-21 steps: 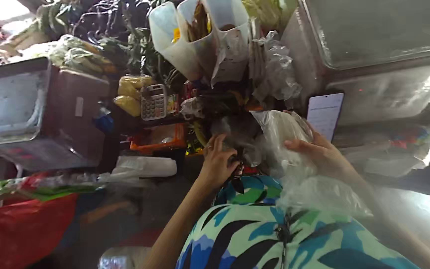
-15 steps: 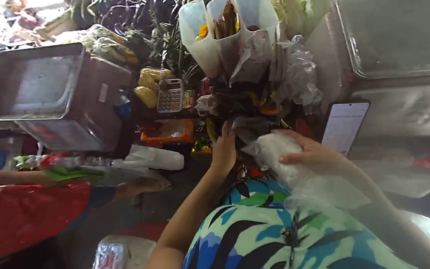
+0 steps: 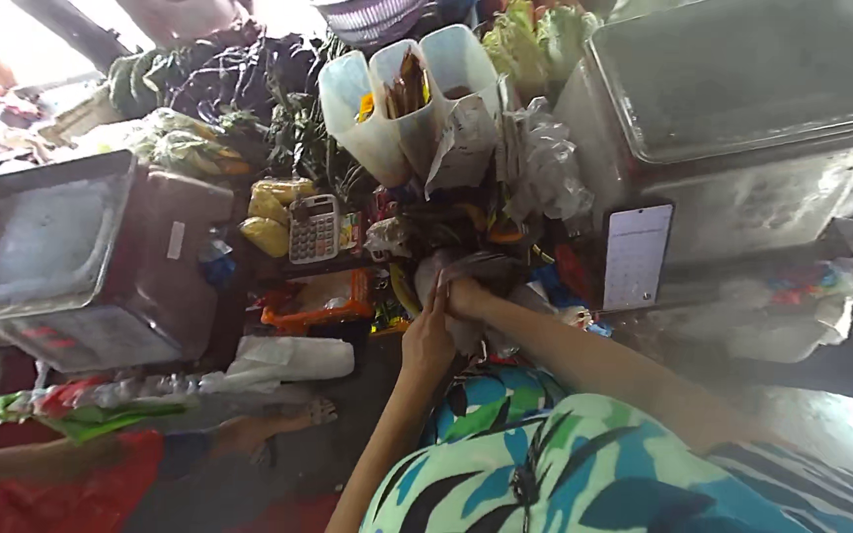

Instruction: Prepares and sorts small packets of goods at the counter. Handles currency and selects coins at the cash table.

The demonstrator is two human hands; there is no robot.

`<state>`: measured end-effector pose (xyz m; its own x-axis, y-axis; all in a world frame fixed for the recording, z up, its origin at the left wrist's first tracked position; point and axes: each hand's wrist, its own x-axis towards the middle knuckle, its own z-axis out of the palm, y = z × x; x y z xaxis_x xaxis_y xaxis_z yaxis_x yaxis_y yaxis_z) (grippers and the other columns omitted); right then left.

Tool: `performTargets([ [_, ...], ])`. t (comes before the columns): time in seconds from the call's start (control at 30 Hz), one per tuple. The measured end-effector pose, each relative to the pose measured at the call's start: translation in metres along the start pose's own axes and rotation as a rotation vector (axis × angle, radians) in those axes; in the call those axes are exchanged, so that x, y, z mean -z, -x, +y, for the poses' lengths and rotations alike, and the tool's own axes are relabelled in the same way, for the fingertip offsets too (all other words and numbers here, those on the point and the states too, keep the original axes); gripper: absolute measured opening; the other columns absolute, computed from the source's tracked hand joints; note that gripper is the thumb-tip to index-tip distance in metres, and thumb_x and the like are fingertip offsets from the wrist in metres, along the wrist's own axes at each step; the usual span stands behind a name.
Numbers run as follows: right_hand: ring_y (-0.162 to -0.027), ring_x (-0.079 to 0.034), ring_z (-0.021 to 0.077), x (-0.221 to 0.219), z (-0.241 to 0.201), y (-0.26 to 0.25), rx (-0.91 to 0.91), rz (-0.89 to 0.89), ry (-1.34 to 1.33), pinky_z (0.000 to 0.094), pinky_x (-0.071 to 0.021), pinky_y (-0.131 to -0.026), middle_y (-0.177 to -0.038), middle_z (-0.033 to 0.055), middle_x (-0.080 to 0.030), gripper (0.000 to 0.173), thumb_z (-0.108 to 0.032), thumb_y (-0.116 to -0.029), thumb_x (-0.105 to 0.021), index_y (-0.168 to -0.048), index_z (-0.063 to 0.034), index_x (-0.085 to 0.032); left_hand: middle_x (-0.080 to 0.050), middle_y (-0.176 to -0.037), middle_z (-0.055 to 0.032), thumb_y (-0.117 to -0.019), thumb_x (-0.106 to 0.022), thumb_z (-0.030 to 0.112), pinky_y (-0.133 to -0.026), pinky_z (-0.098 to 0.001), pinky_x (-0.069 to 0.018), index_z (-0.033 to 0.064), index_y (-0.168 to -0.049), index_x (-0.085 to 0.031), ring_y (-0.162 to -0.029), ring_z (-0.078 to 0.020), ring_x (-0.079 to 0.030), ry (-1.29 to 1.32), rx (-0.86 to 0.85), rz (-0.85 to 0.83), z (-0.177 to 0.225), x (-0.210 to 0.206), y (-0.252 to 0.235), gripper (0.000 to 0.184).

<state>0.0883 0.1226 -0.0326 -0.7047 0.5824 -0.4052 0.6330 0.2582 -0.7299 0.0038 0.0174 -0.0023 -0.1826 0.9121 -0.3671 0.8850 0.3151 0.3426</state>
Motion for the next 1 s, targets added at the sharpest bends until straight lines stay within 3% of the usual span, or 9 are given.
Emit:
performTargets([
  [0.1, -0.136, -0.051, 0.041, 0.015, -0.007, 0.027, -0.145, 0.096, 0.135, 0.0584, -0.0405, -0.113, -0.147, 0.0263, -0.051, 0.055, -0.026, -0.1003, -0.061, -0.147, 0.0018, -0.049, -0.042, -0.158, -0.0192, -0.0878, -0.062, -0.001, -0.077, -0.0527, -0.0605, 0.009, -0.152, -0.048, -0.104, -0.0388, -0.071, 0.101, -0.077, 0.306, -0.026, -0.031, 0.013, 0.066],
  [0.2, -0.139, -0.042, 0.0531, 0.031, 0.0, 0.044, -0.325, 0.013, 0.349, 0.0709, -0.0293, -0.113, -0.144, 0.037, -0.048, 0.049, -0.022, -0.1007, -0.059, -0.135, 0.0127, -0.055, -0.054, -0.139, -0.0294, -0.0924, -0.066, 0.006, -0.087, -0.0539, -0.0583, -0.0057, -0.143, -0.046, -0.108, -0.0407, -0.068, 0.201, 0.053, 0.341, -0.039, -0.044, 0.029, 0.056],
  [0.33, -0.144, -0.037, 0.0477, 0.036, 0.015, 0.051, -0.391, -0.142, 0.616, 0.0656, -0.0194, -0.119, -0.147, 0.0337, -0.047, 0.05, -0.027, -0.1093, -0.041, -0.14, 0.0111, -0.052, -0.066, -0.119, -0.0273, -0.1064, -0.045, 0.014, -0.1, -0.0574, -0.0482, -0.005, -0.13, -0.06, -0.114, -0.0402, -0.064, 0.246, 0.248, -0.099, -0.042, -0.009, 0.023, 0.034],
  [0.43, -0.14, -0.045, 0.0452, 0.048, -0.004, 0.064, -0.369, -0.044, 0.616, 0.0594, -0.0247, -0.119, -0.141, 0.0324, -0.054, 0.048, -0.024, -0.1099, -0.038, -0.136, 0.013, -0.054, -0.067, -0.117, -0.0248, -0.1077, -0.04, 0.015, -0.099, -0.055, -0.0489, -0.0042, -0.128, -0.062, -0.112, -0.0358, -0.065, 0.394, 0.221, -0.057, -0.053, 0.029, 0.011, 0.035],
  [0.53, -0.13, -0.054, 0.0422, 0.071, -0.036, 0.073, -0.346, -0.032, 0.612, 0.0585, -0.029, -0.117, -0.13, 0.028, -0.063, 0.04, -0.022, -0.1062, -0.049, -0.126, 0.0103, -0.062, -0.066, -0.102, -0.0117, -0.1098, -0.039, 0.012, -0.083, -0.0338, -0.0568, -0.0048, -0.126, -0.059, -0.087, -0.0152, -0.066, 0.831, 0.263, 0.093, -0.06, 0.057, -0.006, 0.031],
  [0.67, -0.124, -0.059, 0.0391, 0.107, -0.074, 0.085, -0.221, -0.191, 0.819, 0.0605, -0.0274, -0.117, -0.125, 0.022, -0.068, 0.049, -0.037, -0.1015, -0.06, -0.129, 0.0029, -0.065, -0.058, -0.081, -0.0027, -0.1106, -0.042, 0.018, -0.065, -0.0256, -0.0549, 0.0026, -0.119, -0.055, -0.064, -0.0095, -0.058, 1.438, 0.333, 0.273, -0.062, 0.087, -0.021, 0.022],
  [0.73, -0.118, -0.062, 0.0375, 0.118, -0.086, 0.092, -0.155, -0.266, 0.891, 0.061, -0.0305, -0.114, -0.12, 0.0191, -0.07, 0.044, -0.025, -0.0945, -0.071, -0.13, 0.0005, -0.064, -0.059, -0.082, 0.0003, -0.1096, -0.045, 0.021, -0.066, -0.0235, -0.0547, 0.0088, -0.117, -0.056, -0.066, -0.0073, -0.059, 1.538, 0.222, 0.298, -0.067, 0.096, -0.023, 0.019],
  [0.9, -0.097, -0.068, 0.0307, 0.127, -0.068, 0.08, 0.18, -0.181, 0.912, 0.0565, -0.0427, -0.102, -0.099, 0.0106, -0.073, 0.038, 0.003, -0.0817, -0.074, -0.118, -0.0067, -0.069, -0.065, -0.117, 0.0014, -0.1059, -0.052, 0.02, -0.072, -0.0228, -0.0543, 0.0245, -0.153, -0.04, -0.081, -0.0044, -0.062, 1.334, -0.135, 0.171, -0.07, 0.092, -0.025, 0.048],
  [1.0, -0.081, -0.069, 0.0254, 0.124, -0.046, 0.067, 0.593, 0.027, 0.727, 0.0542, -0.0472, -0.092, -0.081, 0.0046, -0.072, 0.034, 0.005, -0.0755, -0.076, -0.105, -0.0103, -0.071, -0.068, -0.103, -0.0014, -0.1024, -0.056, 0.008, -0.061, -0.0207, -0.0525, 0.0221, -0.147, -0.047, -0.071, -0.0053, -0.061, 1.223, -0.167, 0.143, -0.059, 0.102, -0.023, 0.048],
])
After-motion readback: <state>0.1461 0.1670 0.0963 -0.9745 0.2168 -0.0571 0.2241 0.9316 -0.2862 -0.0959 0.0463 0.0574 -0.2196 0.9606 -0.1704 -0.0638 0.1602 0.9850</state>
